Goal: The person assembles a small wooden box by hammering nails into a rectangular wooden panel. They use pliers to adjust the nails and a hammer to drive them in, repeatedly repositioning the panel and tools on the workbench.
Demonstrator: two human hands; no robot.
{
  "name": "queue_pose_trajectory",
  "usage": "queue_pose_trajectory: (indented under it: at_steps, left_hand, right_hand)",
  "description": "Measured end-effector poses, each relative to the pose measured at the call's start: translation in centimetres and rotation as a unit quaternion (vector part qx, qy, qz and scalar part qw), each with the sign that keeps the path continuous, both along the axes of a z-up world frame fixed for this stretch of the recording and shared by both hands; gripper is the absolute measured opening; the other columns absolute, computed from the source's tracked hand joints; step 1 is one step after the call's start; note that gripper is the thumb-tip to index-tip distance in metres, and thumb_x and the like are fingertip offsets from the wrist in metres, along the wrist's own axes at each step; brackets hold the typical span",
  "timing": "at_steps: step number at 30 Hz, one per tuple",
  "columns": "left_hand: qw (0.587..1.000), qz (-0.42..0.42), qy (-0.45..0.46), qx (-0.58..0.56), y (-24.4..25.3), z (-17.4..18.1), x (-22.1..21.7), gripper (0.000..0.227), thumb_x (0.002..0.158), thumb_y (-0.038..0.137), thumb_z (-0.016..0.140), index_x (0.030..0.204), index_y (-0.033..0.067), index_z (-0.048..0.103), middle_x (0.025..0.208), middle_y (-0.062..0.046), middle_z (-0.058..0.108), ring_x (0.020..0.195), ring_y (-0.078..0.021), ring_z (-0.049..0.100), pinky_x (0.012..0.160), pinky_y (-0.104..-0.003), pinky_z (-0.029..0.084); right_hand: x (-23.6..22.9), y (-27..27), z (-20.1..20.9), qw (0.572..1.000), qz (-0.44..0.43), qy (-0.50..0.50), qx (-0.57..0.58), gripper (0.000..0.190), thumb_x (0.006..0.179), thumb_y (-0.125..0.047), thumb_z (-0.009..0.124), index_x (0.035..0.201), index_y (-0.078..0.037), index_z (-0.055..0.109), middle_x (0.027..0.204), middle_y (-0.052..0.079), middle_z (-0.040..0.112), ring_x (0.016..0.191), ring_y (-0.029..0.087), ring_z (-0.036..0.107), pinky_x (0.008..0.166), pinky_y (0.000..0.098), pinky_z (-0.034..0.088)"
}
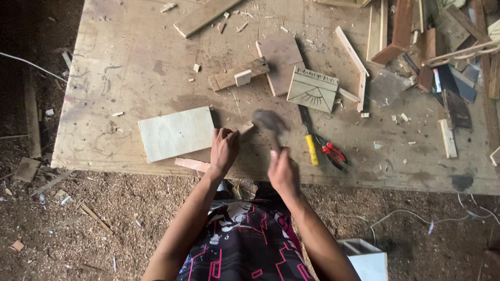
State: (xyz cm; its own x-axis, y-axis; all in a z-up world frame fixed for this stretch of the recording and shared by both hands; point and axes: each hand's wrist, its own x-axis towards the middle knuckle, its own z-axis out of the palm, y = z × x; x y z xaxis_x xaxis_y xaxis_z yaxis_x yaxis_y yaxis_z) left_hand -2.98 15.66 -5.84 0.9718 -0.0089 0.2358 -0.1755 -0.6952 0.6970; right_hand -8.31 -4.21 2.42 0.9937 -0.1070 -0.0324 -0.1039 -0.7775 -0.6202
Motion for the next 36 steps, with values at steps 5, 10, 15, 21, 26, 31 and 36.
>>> queue_pose_trajectory:
  at_steps: [5,10,15,21,26,31,36]
  left_hand:
    - [0.999,-0.017,-0.036,0.007,0.0,0.0,0.8,0.021,0.089,0.008,0.066,0.108,0.0050,0.075,0.104,-0.017,0.065,0.103,-0.0380,0.056,0.091,-0.045,0.050]
    - [0.999,-0.021,-0.021,0.016,0.3,0.2,0.0,0.021,0.095,0.007,0.063,0.114,0.0040,0.073,0.109,-0.017,0.064,0.105,-0.0372,0.056,0.091,-0.045,0.050]
    - [0.999,-0.032,-0.011,0.013,0.8,-0.2,-0.5,0.025,0.095,0.009,0.063,0.118,0.0079,0.072,0.112,-0.014,0.064,0.104,-0.0357,0.056,0.091,-0.043,0.051]
    - [0.993,-0.067,-0.042,0.084,1.2,-1.0,-0.5,0.049,0.080,0.005,0.062,0.128,0.0097,0.069,0.115,-0.016,0.060,0.107,-0.0367,0.054,0.096,-0.045,0.049]
    - [0.993,-0.060,-0.010,0.101,0.8,-1.4,-0.7,0.042,0.087,0.005,0.062,0.129,0.0087,0.066,0.117,-0.014,0.061,0.107,-0.0332,0.054,0.094,-0.043,0.049]
    - [0.994,-0.065,-0.030,0.085,1.1,-1.5,-0.9,0.045,0.083,0.009,0.063,0.129,0.0071,0.065,0.116,-0.013,0.060,0.106,-0.0326,0.054,0.093,-0.043,0.048]
    - [0.992,-0.067,-0.010,0.106,1.1,-1.0,-0.6,0.044,0.088,0.010,0.063,0.132,0.0076,0.064,0.114,-0.013,0.058,0.106,-0.0313,0.053,0.093,-0.042,0.047]
  right_hand:
    - [0.1,1.4,-0.4,0.994,0.032,-0.045,-0.097,0.024,0.102,-0.028,0.059,0.100,-0.004,0.059,0.072,0.024,0.067,0.065,0.047,0.066,0.052,0.0543,0.049]
    - [-0.1,1.3,0.9,0.996,-0.003,-0.088,-0.031,0.026,0.105,-0.028,0.057,0.102,-0.002,0.056,0.075,0.024,0.067,0.069,0.046,0.067,0.054,0.0531,0.050]
    - [1.5,2.4,0.3,0.995,0.009,-0.067,-0.074,0.027,0.104,-0.027,0.058,0.107,-0.001,0.057,0.074,0.025,0.067,0.067,0.046,0.068,0.053,0.0525,0.050]
    - [3.5,2.4,0.8,0.993,0.034,-0.036,-0.111,0.024,0.101,-0.027,0.062,0.104,-0.004,0.059,0.066,0.022,0.067,0.060,0.044,0.067,0.049,0.0515,0.049]
    - [1.9,1.1,1.6,0.999,-0.011,-0.046,-0.013,0.024,0.107,-0.026,0.055,0.102,-0.003,0.055,0.063,0.016,0.066,0.053,0.035,0.069,0.044,0.0451,0.049]
    - [1.5,1.7,0.0,0.994,0.019,-0.009,-0.106,0.023,0.105,-0.025,0.057,0.106,-0.003,0.057,0.064,0.018,0.066,0.056,0.036,0.068,0.043,0.0462,0.048]
    - [1.7,-0.1,-0.2,0.997,-0.035,0.061,-0.029,0.022,0.107,-0.024,0.051,0.110,-0.003,0.054,0.065,0.015,0.065,0.051,0.035,0.067,0.040,0.0456,0.049]
